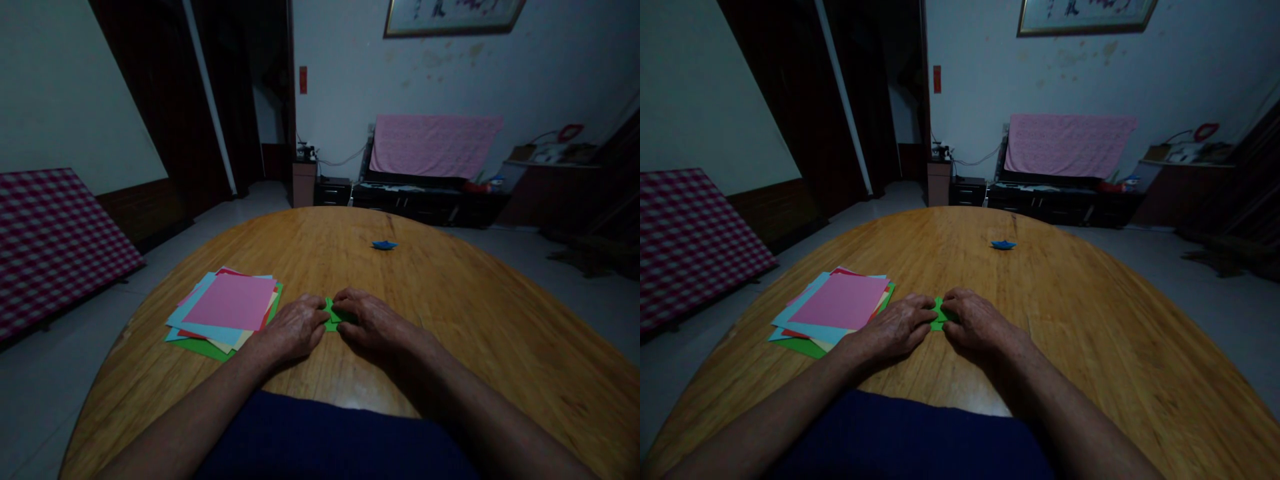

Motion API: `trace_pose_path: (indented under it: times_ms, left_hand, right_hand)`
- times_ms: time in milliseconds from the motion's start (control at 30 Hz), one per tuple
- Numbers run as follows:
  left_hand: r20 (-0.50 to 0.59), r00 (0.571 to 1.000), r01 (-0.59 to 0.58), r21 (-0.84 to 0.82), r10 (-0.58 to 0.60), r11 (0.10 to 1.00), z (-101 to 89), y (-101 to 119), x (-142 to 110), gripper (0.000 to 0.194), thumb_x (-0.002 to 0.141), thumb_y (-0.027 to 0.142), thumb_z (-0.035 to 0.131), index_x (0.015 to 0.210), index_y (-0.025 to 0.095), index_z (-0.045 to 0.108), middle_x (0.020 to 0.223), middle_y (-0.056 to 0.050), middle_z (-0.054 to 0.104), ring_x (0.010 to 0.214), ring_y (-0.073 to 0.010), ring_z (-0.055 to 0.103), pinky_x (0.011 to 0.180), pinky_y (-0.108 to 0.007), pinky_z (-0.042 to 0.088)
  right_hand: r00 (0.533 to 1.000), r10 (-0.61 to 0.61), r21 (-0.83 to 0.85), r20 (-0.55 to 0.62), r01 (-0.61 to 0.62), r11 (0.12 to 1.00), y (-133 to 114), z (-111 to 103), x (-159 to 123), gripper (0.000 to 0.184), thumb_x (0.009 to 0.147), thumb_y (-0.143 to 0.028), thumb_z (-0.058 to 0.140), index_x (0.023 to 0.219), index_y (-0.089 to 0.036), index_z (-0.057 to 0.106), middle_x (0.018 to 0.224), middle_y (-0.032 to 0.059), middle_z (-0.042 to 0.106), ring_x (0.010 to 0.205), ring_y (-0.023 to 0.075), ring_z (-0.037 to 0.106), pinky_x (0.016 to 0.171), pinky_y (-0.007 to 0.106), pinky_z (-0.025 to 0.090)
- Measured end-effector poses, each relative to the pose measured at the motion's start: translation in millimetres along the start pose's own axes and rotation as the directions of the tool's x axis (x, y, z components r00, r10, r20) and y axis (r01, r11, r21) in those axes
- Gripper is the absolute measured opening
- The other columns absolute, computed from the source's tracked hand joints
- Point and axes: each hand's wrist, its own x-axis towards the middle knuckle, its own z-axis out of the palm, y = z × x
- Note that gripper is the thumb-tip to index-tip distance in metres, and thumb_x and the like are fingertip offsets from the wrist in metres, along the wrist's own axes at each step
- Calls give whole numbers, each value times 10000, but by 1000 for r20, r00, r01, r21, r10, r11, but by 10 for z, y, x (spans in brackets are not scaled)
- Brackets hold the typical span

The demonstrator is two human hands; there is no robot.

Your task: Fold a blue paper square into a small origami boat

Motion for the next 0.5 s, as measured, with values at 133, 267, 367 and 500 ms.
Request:
trace_pose_path:
  times_ms: [133,267,367,500]
  left_hand:
    - [0,1000,-6,-6,6,1000,-2,-6,-3,273,918,234,401,1016,184,651,1058,-79,588,1014,-205,533,881,-349,452]
    - [6,1000,-11,-5,11,1000,11,-19,-7,263,915,239,408,994,189,654,1038,-79,587,995,-206,534,864,-346,453]
    - [5,1000,-15,1,15,1000,14,-21,-10,260,914,237,408,982,188,654,1020,-78,587,981,-204,537,849,-339,454]
    - [4,1000,-15,8,15,1000,7,-18,-9,258,915,234,404,950,184,654,999,-75,587,953,-194,544,833,-330,455]
  right_hand:
    - [1000,12,7,-6,-12,1000,0,-3,-11,265,803,-159,503,1029,-175,640,1087,91,593,973,207,552,853,330,439]
    - [1000,24,14,-18,-23,1000,4,12,-7,272,784,-142,517,1023,-177,641,1065,88,599,959,208,553,847,338,439]
    - [999,15,20,-30,-14,1000,12,26,2,263,790,-145,516,1018,-176,645,1069,94,599,966,213,551,855,348,435]
    - [999,16,18,-40,-15,1000,22,47,9,242,801,-147,513,999,-173,648,1062,95,597,964,210,550,854,345,436]
